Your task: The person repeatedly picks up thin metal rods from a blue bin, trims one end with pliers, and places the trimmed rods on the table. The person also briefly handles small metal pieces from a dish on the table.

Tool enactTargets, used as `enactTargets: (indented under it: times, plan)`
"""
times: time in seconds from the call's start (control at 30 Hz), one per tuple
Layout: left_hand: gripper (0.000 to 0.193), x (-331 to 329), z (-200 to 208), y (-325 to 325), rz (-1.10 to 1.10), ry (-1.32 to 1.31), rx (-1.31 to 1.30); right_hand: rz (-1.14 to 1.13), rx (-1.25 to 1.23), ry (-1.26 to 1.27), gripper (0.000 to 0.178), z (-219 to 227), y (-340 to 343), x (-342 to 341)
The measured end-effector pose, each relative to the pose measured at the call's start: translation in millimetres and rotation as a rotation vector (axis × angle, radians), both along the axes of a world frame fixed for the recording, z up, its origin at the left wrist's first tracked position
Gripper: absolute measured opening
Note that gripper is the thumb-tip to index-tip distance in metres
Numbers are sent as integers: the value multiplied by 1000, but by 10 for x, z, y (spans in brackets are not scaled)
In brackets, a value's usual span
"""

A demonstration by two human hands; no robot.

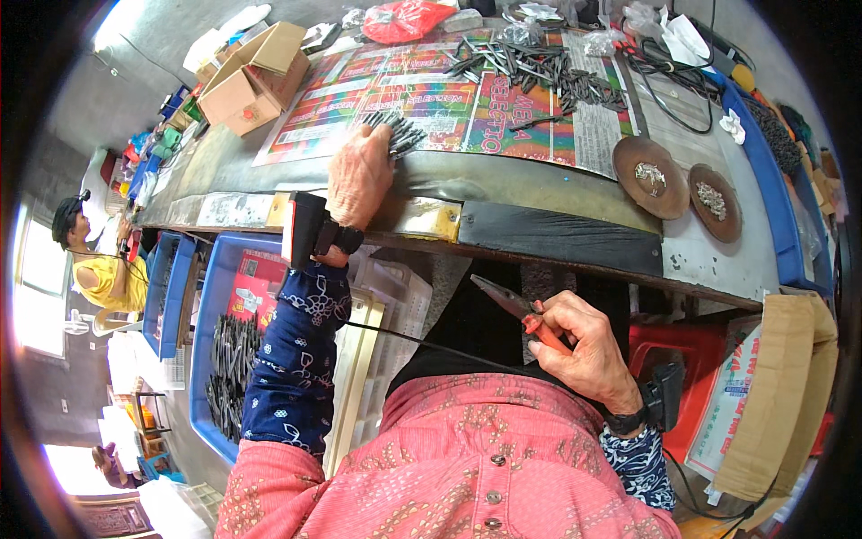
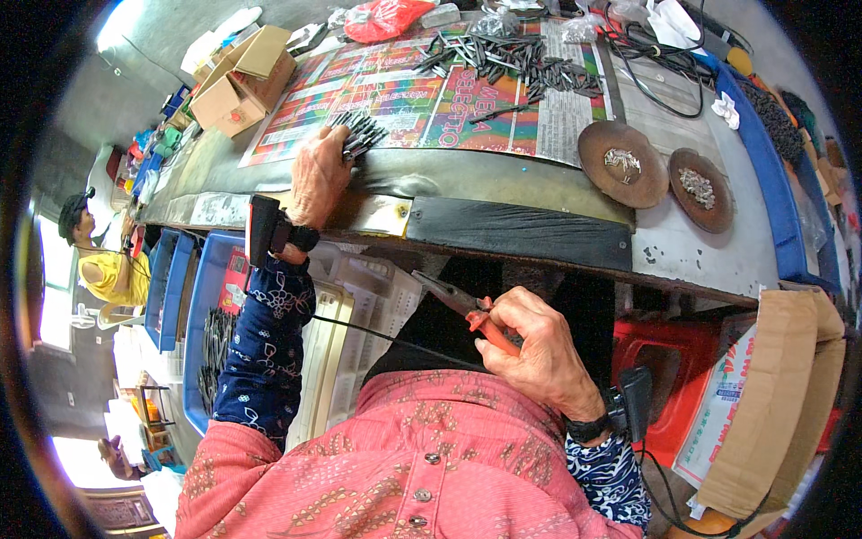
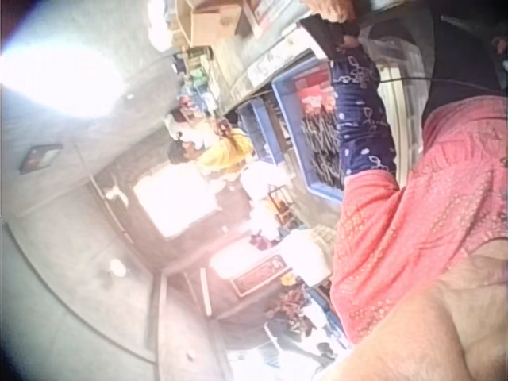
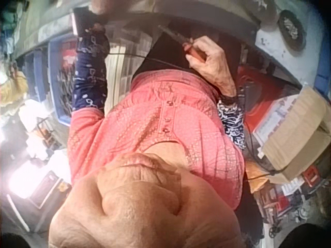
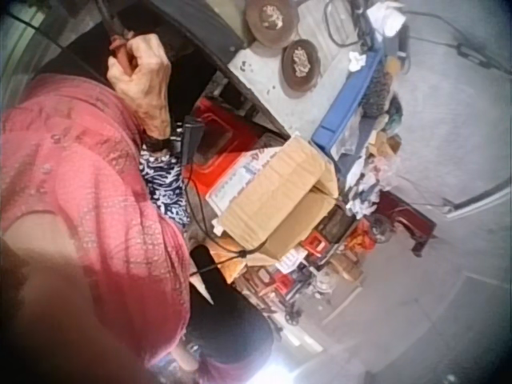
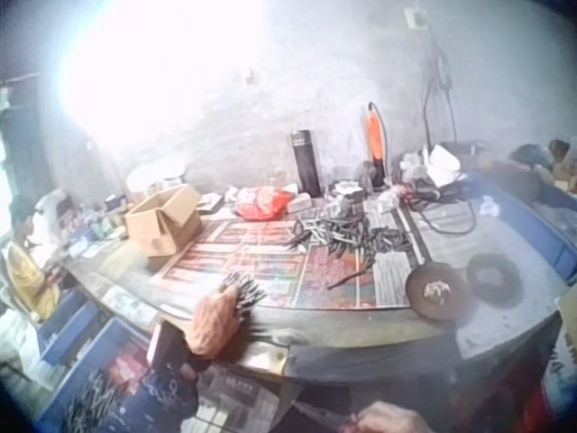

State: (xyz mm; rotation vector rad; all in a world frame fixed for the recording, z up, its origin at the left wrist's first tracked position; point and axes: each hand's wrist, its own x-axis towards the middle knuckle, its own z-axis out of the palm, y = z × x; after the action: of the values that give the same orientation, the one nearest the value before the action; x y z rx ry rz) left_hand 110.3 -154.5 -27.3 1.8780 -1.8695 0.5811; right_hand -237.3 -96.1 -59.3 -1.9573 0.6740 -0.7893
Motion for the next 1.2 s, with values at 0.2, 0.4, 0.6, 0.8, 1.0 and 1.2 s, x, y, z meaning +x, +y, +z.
enactTargets:
  times: [0.2,0.4,0.6,0.8,1.0,1.2]
  plan:
    - [14,-47,16,44,-69,14,14,1,19,20,17,12,-7,19]
    - [15,-143,-14,83,-55,34,27,-10,1,48,17,66,30,33]
    - [17,-244,145,222,-122,241,-72,-60,-28,22,17,130,63,14]
    - [8,-569,382,723,-270,891,128,-174,-382,12,22,246,92,59]
    - [15,-917,330,1178,-385,1614,311,-281,-709,104,22,362,147,117]
    - [12,-999,284,1410,-485,2018,412,-257,-795,142,28,425,223,103]
